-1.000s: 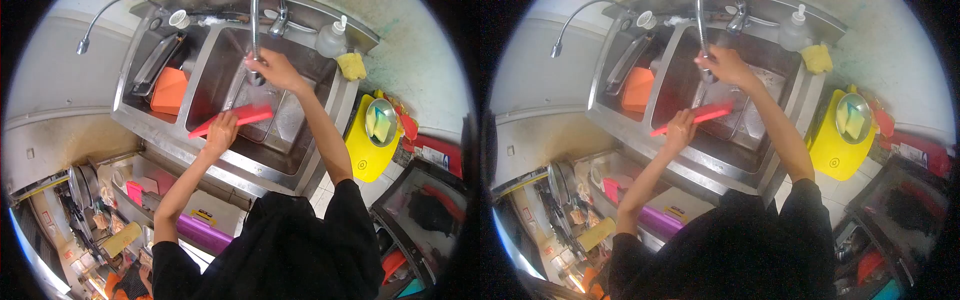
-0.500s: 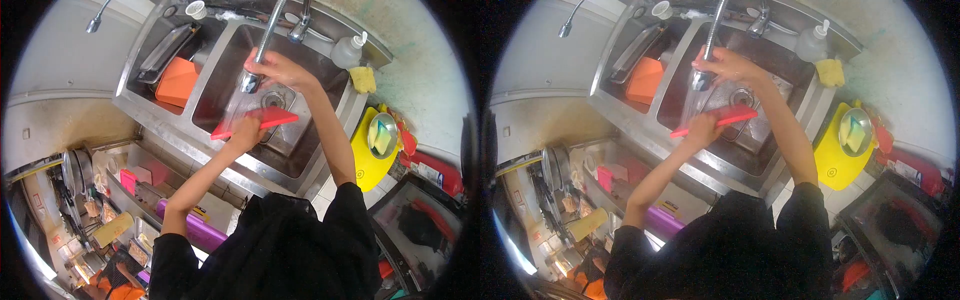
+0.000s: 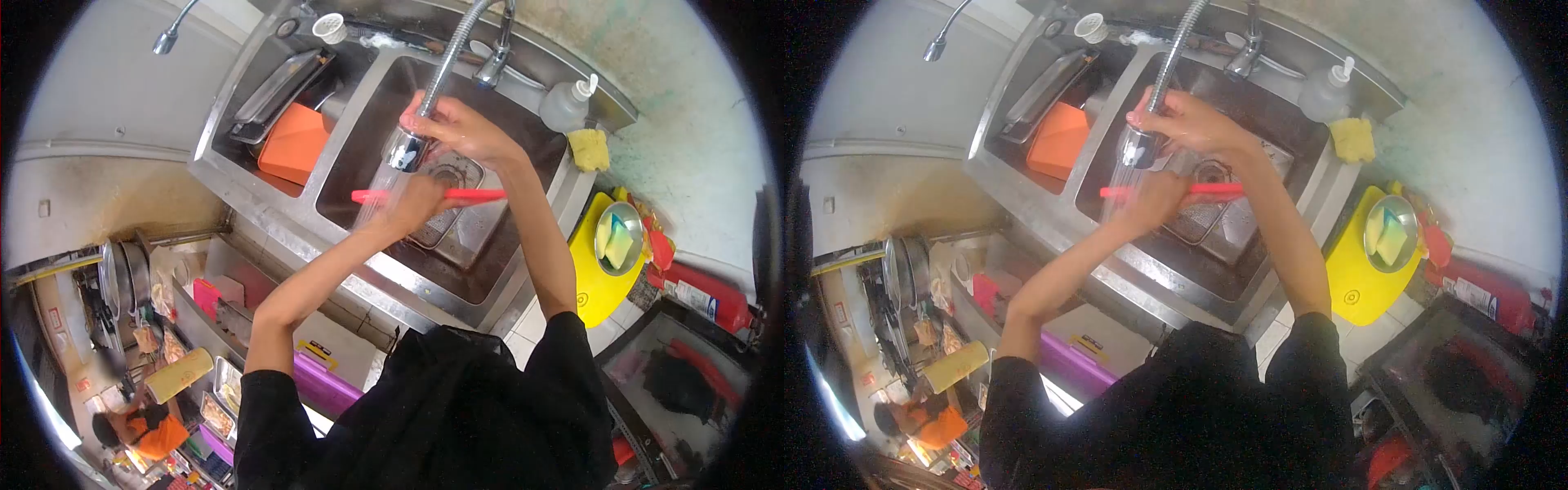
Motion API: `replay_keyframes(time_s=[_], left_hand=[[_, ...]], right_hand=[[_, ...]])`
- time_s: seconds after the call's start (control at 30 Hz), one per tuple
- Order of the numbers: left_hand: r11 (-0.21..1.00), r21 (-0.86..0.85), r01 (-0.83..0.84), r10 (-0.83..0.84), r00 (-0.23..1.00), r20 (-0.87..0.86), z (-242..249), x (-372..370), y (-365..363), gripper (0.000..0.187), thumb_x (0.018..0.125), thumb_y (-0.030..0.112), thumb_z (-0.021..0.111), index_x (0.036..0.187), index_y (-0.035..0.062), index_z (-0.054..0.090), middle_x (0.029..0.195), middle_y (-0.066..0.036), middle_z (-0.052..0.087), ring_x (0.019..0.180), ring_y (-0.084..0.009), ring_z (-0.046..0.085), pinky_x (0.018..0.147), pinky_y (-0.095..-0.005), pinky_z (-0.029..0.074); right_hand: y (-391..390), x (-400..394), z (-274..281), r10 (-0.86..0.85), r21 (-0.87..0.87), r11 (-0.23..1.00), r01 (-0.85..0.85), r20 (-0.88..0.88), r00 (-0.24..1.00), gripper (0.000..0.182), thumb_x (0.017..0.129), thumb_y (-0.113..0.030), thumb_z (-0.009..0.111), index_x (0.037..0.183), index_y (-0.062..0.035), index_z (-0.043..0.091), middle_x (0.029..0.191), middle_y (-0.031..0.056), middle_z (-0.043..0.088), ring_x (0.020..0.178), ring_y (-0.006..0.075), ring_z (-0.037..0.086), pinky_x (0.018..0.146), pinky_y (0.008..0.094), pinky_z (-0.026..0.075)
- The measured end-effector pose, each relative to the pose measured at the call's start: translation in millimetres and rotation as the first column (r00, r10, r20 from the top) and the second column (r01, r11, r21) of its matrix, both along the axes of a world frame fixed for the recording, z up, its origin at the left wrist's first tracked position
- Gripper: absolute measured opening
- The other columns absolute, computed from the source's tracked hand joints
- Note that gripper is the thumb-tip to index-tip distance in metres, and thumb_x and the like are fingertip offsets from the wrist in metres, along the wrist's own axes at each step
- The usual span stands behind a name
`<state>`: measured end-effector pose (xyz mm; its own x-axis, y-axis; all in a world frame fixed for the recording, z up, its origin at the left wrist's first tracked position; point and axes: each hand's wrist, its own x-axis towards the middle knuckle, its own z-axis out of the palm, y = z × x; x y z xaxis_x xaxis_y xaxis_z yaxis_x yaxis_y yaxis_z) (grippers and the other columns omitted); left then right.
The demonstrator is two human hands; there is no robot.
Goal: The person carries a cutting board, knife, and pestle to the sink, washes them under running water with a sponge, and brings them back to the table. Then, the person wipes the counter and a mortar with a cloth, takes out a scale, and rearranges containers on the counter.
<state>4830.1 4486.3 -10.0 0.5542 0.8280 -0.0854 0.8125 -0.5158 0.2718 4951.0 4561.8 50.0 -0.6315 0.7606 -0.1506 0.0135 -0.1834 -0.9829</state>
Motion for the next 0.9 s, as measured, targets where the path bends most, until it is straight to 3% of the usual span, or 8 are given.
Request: replay_keyframes(time_s=[0.27, 0.3, 0.4, 0.43, 0.53, 0.63, 0.77, 0.9], left_hand=[[0.933, 0.006, 0.359, -0.348, 0.909, -0.229, -15, -22, 2, 0.032, 0.075, 0.04, 0.054, 0.081, 0.0085, 0.052, 0.062, -0.008, 0.056, 0.056, -0.0216, 0.058, 0.046, -0.0342, 0.044], [0.935, 0.021, 0.353, -0.34, 0.915, -0.218, -13, -29, 2, 0.032, 0.074, 0.039, 0.054, 0.081, 0.0086, 0.051, 0.063, -0.008, 0.055, 0.056, -0.0215, 0.058, 0.046, -0.0338, 0.044], [0.936, 0.093, 0.34, -0.323, 0.932, -0.165, 8, -49, -5, 0.031, 0.072, 0.038, 0.056, 0.081, 0.0088, 0.049, 0.063, -0.006, 0.054, 0.056, -0.021, 0.057, 0.046, -0.0326, 0.044], [0.932, 0.141, 0.335, -0.317, 0.939, -0.134, 12, -56, -7, 0.032, 0.072, 0.038, 0.057, 0.08, 0.0088, 0.049, 0.062, -0.005, 0.052, 0.055, -0.0206, 0.057, 0.046, -0.0321, 0.044], [0.903, 0.274, 0.33, -0.335, 0.942, -0.029, 35, -72, -22, 0.028, 0.07, 0.035, 0.058, 0.072, 0.0095, 0.045, 0.056, -0.003, 0.047, 0.048, -0.0172, 0.053, 0.042, -0.0291, 0.042], [0.871, 0.356, 0.339, -0.376, 0.926, 0.037, 56, -83, -37, 0.026, 0.069, 0.03, 0.059, 0.066, 0.0097, 0.043, 0.053, -0.002, 0.042, 0.044, -0.015, 0.048, 0.039, -0.027, 0.039], [0.852, 0.425, 0.304, -0.368, 0.927, 0.073, 72, -96, -59, 0.02, 0.063, 0.022, 0.059, 0.062, 0.0102, 0.043, 0.051, 0.0, 0.038, 0.042, -0.0125, 0.044, 0.037, -0.0254, 0.036], [0.849, 0.465, 0.251, -0.314, 0.947, 0.061, 91, -100, -81, 0.017, 0.06, 0.019, 0.059, 0.06, 0.0105, 0.043, 0.05, 0.0, 0.037, 0.041, -0.0115, 0.043, 0.036, -0.0248, 0.034]], right_hand=[[32, 33, -75, -0.265, 0.47, 0.879, 0.076, 0.352, 0.897, 0.023, 0.079, -0.024, 0.061, 0.09, -0.006, 0.053, 0.079, 0.0009, 0.059, 0.07, 0.0114, 0.055, 0.063, 0.0256, 0.044], [37, 40, -80, -0.166, 0.323, 0.946, 0.028, 0.409, 0.897, 0.028, 0.08, -0.027, 0.059, 0.099, -0.0064, 0.052, 0.093, 0.0025, 0.058, 0.082, 0.0134, 0.055, 0.072, 0.0283, 0.044], [33, 65, -64, -0.364, -0.225, 0.914, 0.338, -0.087, 0.927, 0.036, 0.08, -0.029, 0.058, 0.108, -0.0072, 0.05, 0.107, 0.005, 0.053, 0.096, 0.015, 0.051, 0.081, 0.0321, 0.04], [41, 65, -77, -0.622, -0.166, 0.767, 0.62, 0.048, 0.782, 0.044, 0.079, -0.035, 0.057, 0.114, -0.0092, 0.047, 0.116, 0.0074, 0.047, 0.108, 0.0192, 0.043, 0.089, 0.0375, 0.035], [84, 44, -90, -0.773, -0.228, 0.514, 0.827, 0.294, 0.561, 0.046, 0.075, -0.037, 0.062, 0.108, -0.0068, 0.049, 0.104, 0.01, 0.051, 0.096, 0.0228, 0.049, 0.082, 0.0408, 0.041], [129, 14, -123, -0.898, -0.297, 0.276, 0.914, 0.258, 0.355, 0.045, 0.07, -0.031, 0.069, 0.096, -0.0013, 0.049, 0.089, 0.0105, 0.05, 0.077, 0.0221, 0.052, 0.066, 0.0402, 0.049], [133, 10, -134, -0.967, -0.3, 0.119, 0.947, 0.181, 0.179, 0.035, 0.065, -0.013, 0.073, 0.082, 0.0033, 0.047, 0.071, 0.0095, 0.048, 0.056, 0.0182, 0.049, 0.046, 0.0304, 0.05], [130, 25, -141, -0.946, -0.573, 0.316, 0.756, -0.136, 0.293, 0.029, 0.068, -0.008, 0.067, 0.085, 0.0029, 0.047, 0.078, 0.0108, 0.049, 0.065, 0.0188, 0.051, 0.048, 0.0289, 0.048]])
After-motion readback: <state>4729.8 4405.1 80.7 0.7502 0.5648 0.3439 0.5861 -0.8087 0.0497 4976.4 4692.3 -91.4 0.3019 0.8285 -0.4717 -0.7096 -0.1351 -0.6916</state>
